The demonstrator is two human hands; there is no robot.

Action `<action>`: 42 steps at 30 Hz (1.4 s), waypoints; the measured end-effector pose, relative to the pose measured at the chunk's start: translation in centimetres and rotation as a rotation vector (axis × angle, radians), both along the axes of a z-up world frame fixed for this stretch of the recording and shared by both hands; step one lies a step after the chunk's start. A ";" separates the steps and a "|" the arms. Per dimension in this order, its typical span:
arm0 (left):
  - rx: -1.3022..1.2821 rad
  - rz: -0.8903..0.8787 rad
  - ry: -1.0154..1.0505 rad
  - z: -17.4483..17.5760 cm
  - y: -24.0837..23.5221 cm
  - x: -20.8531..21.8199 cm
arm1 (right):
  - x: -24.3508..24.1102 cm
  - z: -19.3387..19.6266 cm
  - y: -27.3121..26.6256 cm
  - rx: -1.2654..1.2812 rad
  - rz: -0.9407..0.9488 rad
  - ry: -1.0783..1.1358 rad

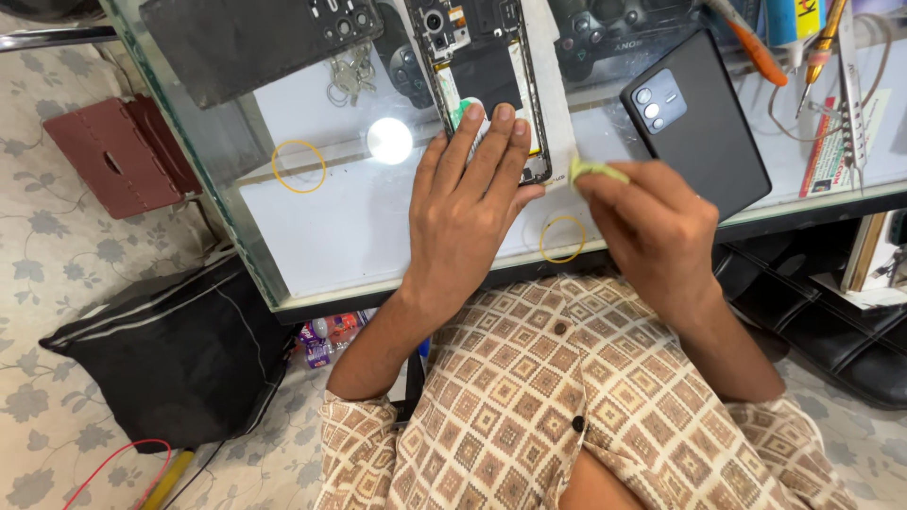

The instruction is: The person applies adhesive to the back cover of a smartphone, presses it into place, and then uses a hot air gun to heat the edges of the phone's internal frame. They wipe the internal components with a cloth and continue heating different areas of the phone chassis.

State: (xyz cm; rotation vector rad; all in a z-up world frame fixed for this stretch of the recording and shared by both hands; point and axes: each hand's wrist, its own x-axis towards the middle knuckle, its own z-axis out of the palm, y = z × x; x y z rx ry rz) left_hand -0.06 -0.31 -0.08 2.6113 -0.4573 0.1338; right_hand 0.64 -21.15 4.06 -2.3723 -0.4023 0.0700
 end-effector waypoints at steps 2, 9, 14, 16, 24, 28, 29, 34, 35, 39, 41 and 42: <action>0.014 0.006 0.011 0.0 -0.1 -0.1 | 0.8 -0.5 0.6 0.027 0.031 -0.017; 0.008 0.022 0.075 0.8 0.0 0.0 | -0.6 0.2 0.3 -0.057 0.191 0.037; -0.010 -0.004 0.109 2.5 0.3 0.0 | -2.8 0.6 -1.8 0.105 -0.011 0.174; -0.130 -0.033 0.102 3.5 0.2 -0.1 | -3.0 0.1 -1.7 0.302 -0.123 0.257; -0.702 -0.025 -0.015 3.6 -1.2 -3.6 | -2.1 -0.7 -0.2 0.893 -0.026 0.616; -0.600 0.306 -0.048 4.4 0.8 -4.4 | 0.6 0.8 -0.1 0.596 0.204 0.244; -0.541 0.426 -0.032 4.6 1.5 -4.1 | 1.6 1.0 -0.1 0.422 0.233 0.117; -0.452 0.424 -0.137 2.2 5.0 1.8 | 4.7 -0.3 2.0 0.013 0.415 -0.160; -0.414 0.420 -0.161 1.4 5.1 3.0 | 5.0 -0.9 2.5 -0.021 0.437 -0.179; -0.298 0.212 -0.119 -0.6 4.8 4.5 | 5.2 -2.1 3.0 -0.097 0.441 -0.178; -0.293 0.166 -0.158 -0.3 4.4 3.4 | 4.9 -2.2 2.9 -0.082 0.442 -0.169; -0.255 0.165 -0.133 -0.1 4.2 2.9 | 4.8 -2.2 2.9 -0.076 0.436 -0.164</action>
